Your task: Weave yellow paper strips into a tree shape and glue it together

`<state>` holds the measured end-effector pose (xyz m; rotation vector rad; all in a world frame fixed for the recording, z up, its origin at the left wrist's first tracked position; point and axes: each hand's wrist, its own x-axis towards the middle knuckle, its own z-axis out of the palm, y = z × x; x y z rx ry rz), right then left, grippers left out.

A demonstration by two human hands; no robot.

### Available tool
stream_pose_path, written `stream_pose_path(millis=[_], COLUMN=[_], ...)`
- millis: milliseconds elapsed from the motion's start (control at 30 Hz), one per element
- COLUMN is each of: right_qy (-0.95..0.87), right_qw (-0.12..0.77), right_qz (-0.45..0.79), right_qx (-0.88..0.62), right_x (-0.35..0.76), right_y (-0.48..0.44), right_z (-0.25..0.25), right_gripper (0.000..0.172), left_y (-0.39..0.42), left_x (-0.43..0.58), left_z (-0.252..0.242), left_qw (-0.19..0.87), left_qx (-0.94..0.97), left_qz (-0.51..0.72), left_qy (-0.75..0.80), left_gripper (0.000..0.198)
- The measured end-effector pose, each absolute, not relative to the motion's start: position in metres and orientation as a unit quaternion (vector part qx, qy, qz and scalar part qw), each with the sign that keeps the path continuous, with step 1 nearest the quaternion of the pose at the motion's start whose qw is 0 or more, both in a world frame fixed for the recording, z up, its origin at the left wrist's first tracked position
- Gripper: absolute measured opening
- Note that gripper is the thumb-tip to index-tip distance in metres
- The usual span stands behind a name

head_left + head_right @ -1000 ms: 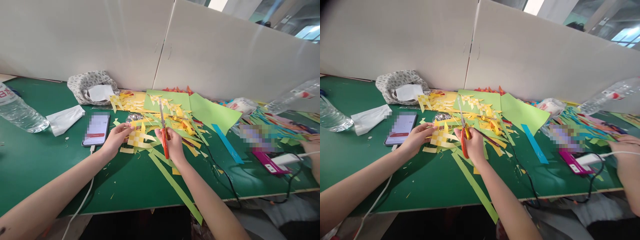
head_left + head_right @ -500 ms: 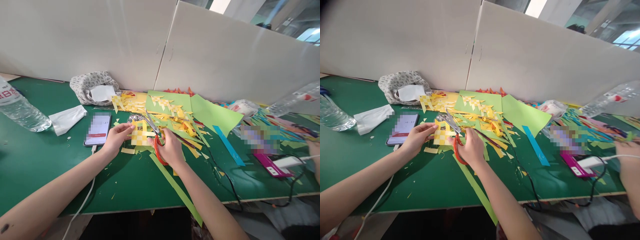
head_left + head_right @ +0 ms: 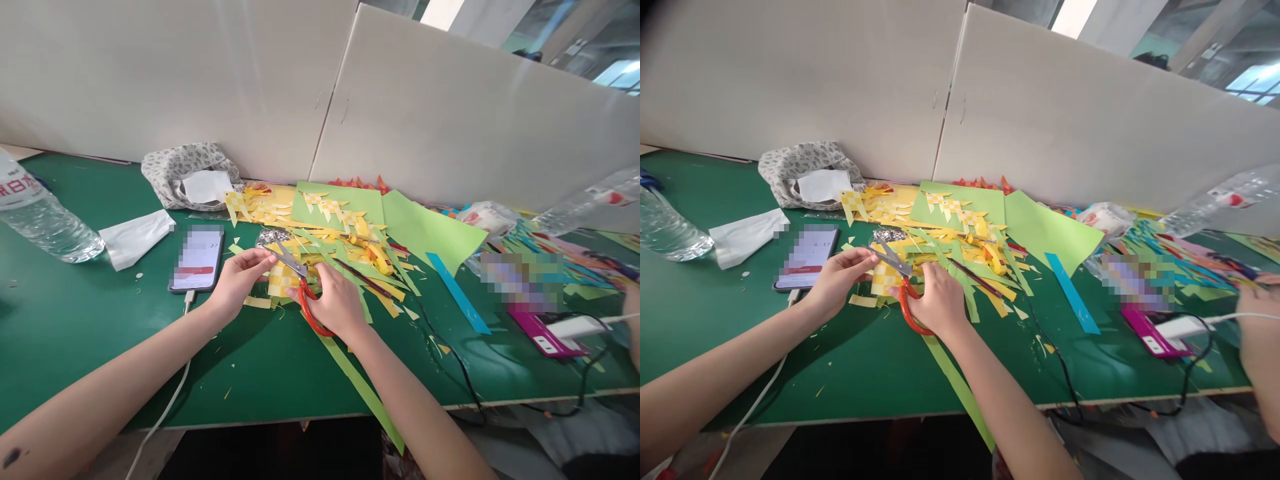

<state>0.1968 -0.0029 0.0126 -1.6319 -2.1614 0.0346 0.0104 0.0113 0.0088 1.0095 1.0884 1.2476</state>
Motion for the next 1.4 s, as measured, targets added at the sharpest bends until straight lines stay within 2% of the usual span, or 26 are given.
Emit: stream_pose_path(millis=[1400], right_qy=[-0.778], right_qw=[0.23], right_qz=[0.017], right_qx=[-0.585], right_x=[0.1957], right_y=[-0.006], right_z=[0.0174], right_gripper=[0.046], left_y=[0.0122], left_x=[0.0094], left_z=[0.0073], left_qw=[0.582], left_qx=[0.429], left_qz=[0.519], left_qy=[0.456], left_gripper=[0.029])
